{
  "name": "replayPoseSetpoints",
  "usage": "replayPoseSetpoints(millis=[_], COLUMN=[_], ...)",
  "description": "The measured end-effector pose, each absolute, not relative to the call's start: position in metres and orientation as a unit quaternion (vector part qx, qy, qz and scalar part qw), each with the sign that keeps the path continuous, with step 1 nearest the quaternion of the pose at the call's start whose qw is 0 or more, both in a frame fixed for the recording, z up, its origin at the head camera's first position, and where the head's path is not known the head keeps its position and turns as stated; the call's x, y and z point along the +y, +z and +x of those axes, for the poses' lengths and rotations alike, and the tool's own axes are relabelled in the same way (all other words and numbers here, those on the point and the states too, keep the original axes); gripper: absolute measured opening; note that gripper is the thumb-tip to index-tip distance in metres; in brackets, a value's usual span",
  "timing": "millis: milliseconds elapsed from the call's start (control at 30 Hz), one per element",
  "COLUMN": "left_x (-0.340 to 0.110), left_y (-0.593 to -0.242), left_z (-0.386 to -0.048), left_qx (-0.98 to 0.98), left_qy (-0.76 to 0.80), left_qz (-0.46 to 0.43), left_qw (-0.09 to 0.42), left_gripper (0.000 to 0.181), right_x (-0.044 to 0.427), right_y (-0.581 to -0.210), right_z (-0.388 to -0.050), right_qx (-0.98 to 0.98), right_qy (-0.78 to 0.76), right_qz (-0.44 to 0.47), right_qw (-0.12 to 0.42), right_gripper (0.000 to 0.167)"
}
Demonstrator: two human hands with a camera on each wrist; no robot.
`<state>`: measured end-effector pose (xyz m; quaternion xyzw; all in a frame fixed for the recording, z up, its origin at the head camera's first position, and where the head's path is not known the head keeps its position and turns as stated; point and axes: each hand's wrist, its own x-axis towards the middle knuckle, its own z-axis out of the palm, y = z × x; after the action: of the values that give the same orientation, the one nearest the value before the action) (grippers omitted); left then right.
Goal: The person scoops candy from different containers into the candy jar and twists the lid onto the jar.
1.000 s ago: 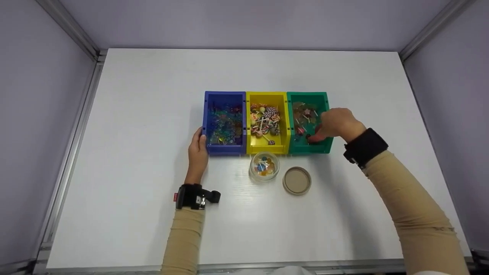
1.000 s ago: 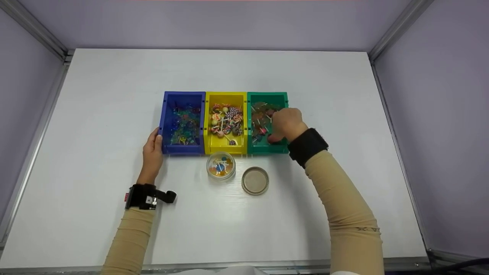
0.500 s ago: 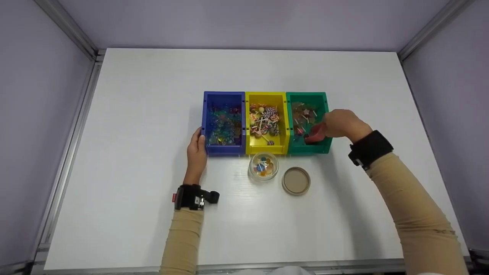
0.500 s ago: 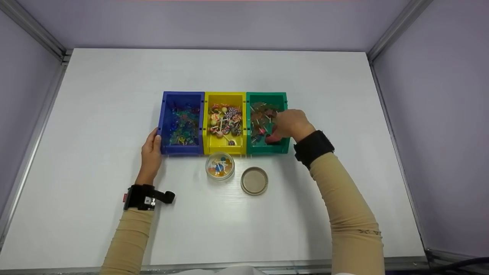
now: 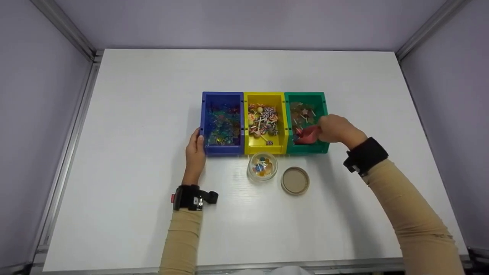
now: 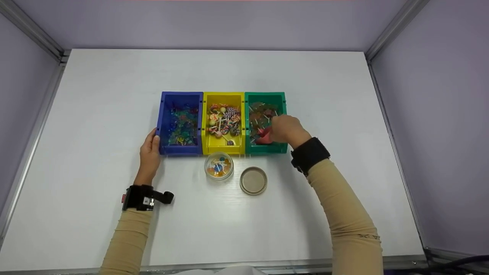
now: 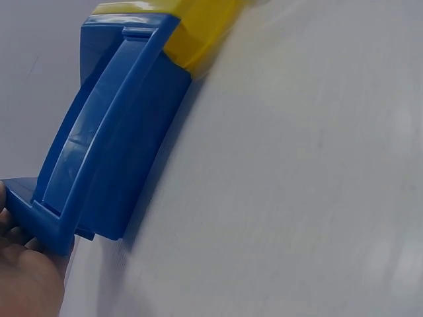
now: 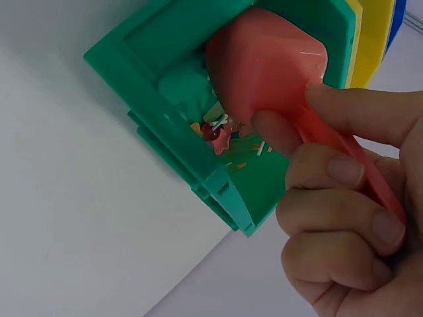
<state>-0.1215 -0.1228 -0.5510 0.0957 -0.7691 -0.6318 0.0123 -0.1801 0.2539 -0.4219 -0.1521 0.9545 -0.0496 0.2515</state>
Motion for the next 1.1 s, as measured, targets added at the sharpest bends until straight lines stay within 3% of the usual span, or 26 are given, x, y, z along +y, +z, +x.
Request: replayPoseSetpoints(millis=[200,600,1100], left_x=[-0.123,-0.125,-0.125], left_y=[-0.552,-0.553,-0.553], left_z=[-0.122,-0.122,-0.123], left_qx=[-0.767,-0.762,-0.763], left_qy=[-0.635,-0.642,-0.64], left_qz=[0.091,0.086,0.088], left_qw=[0.013,0.009,0.005], left_gripper=[0.046,0.047,0.047], right_x=[0.249,0.245,0.227], right_y=[-0.424,-0.435,-0.465], right_z=[-0.171,-0.159,-0.138], right_qx=[0.959,0.963,0.982], right_qy=[-0.085,-0.146,-0.176], right_qz=[-0.143,-0.104,-0.041], right_qw=[0.227,0.204,0.063], right_gripper=[0.031,0.037,0.042])
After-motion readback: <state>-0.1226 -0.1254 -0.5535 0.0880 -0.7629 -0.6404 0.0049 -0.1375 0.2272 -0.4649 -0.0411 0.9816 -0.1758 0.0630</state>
